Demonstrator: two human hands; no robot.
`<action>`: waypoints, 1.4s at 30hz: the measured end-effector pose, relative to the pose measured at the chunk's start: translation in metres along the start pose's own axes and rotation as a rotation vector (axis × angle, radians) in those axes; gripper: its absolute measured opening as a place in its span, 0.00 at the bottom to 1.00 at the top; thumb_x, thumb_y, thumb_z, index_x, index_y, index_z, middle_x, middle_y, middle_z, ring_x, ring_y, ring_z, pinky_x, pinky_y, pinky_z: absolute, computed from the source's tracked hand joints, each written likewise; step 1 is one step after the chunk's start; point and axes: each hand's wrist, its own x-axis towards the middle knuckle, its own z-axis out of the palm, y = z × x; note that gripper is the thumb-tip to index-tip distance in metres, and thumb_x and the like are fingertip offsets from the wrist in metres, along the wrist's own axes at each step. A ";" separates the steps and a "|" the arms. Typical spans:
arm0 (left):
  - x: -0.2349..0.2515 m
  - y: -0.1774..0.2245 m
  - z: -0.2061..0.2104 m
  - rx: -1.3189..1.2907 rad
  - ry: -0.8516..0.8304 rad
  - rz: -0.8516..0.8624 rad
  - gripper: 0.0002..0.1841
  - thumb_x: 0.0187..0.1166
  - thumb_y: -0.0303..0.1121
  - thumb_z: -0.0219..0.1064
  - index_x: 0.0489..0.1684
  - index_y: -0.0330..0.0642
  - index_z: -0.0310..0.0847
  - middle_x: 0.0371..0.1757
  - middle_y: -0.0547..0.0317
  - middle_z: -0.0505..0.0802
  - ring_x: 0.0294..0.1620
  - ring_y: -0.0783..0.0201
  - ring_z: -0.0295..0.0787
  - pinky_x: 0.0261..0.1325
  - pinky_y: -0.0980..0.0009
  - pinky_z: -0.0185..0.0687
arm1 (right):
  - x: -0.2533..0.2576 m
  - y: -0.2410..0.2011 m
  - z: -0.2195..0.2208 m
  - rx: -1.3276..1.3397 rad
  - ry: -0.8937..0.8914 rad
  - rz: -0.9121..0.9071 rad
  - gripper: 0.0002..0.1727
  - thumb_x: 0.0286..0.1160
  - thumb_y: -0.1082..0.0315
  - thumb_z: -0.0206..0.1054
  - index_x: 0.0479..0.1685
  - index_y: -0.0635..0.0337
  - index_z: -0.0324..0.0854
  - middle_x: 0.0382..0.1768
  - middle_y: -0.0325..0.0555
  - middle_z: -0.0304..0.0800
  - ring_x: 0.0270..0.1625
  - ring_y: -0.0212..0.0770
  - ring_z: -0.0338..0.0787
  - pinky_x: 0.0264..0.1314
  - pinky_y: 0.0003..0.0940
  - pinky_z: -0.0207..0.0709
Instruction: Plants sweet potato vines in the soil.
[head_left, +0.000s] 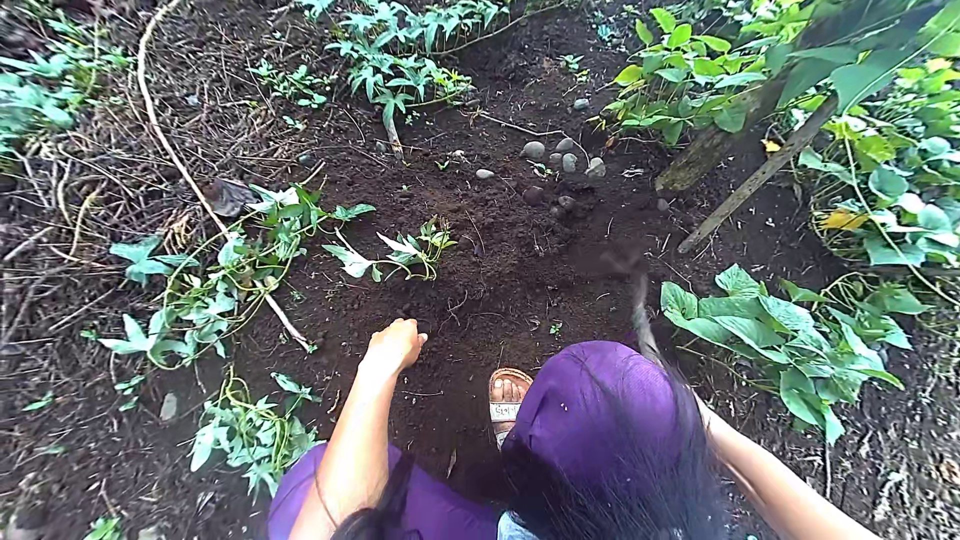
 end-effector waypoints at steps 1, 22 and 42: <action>0.000 -0.001 0.001 0.000 -0.007 0.000 0.27 0.94 0.45 0.54 0.82 0.33 0.71 0.78 0.32 0.80 0.81 0.36 0.76 0.81 0.35 0.66 | -0.003 0.009 -0.006 -0.016 -0.035 0.048 0.03 0.81 0.74 0.61 0.47 0.60 0.72 0.20 0.40 0.74 0.15 0.32 0.74 0.18 0.28 0.74; 0.012 0.003 0.002 0.053 -0.032 -0.007 0.29 0.94 0.46 0.52 0.85 0.34 0.68 0.81 0.33 0.78 0.83 0.36 0.73 0.83 0.34 0.63 | 0.030 -0.006 -0.075 0.279 0.169 -0.070 0.04 0.79 0.73 0.61 0.45 0.59 0.72 0.15 0.37 0.73 0.10 0.31 0.73 0.13 0.26 0.73; 0.014 -0.016 0.010 0.055 -0.021 -0.014 0.28 0.93 0.43 0.55 0.84 0.31 0.68 0.78 0.26 0.80 0.83 0.32 0.73 0.84 0.36 0.63 | 0.028 0.085 -0.020 0.267 -0.005 0.013 0.15 0.71 0.80 0.67 0.56 0.65 0.74 0.25 0.45 0.78 0.16 0.35 0.76 0.17 0.30 0.73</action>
